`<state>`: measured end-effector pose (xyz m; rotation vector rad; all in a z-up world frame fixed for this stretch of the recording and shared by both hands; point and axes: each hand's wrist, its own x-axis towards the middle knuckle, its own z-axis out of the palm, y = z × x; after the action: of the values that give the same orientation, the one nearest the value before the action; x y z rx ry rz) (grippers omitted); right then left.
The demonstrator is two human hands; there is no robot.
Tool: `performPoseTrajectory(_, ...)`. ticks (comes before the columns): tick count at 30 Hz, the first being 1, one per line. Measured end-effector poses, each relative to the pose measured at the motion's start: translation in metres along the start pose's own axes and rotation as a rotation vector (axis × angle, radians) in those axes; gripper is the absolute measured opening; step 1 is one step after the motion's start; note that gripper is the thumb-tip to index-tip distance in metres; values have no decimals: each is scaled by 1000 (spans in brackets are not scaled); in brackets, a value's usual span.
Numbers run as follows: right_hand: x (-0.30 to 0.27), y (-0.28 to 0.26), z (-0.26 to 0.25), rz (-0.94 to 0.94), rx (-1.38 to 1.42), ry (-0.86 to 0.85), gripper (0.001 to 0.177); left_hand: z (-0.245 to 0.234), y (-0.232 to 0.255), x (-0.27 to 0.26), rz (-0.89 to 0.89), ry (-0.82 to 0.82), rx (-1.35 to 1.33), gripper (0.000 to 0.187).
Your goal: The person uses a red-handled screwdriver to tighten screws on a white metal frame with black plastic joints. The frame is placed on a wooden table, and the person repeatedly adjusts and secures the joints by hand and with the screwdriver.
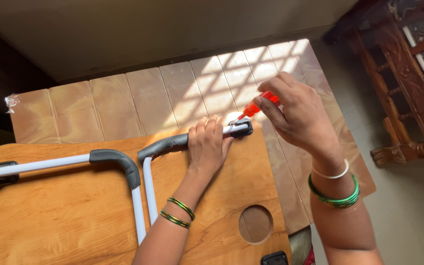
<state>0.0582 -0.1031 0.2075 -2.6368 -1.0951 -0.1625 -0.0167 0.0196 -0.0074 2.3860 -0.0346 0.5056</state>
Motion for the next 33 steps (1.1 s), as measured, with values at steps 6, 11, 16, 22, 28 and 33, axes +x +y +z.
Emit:
performPoseTrajectory(6, 1, 10, 26, 239, -209, 164, 41, 6, 6, 3, -74, 12, -53, 45)
performPoseTrajectory(11, 0, 11, 31, 219, -242, 237, 34, 0, 8, 5, -95, 35, -105, 44)
performPoseTrajectory(16, -6, 7, 38, 188, -105, 307, 25, -1, 11, 8, -125, 5, -122, 42)
performPoseTrajectory(22, -6, -4, 37, 68, 71, 265, 19, -4, 11, 14, -163, 12, -138, 43)
performPoseTrajectory(28, 2, 12, 29, 54, 11, 182, 26, -4, 11, 17, -181, -11, -126, 44)
performPoseTrajectory(33, 16, 21, 14, 66, -287, 91, 30, -5, 11, 18, -172, 1, -115, 48)
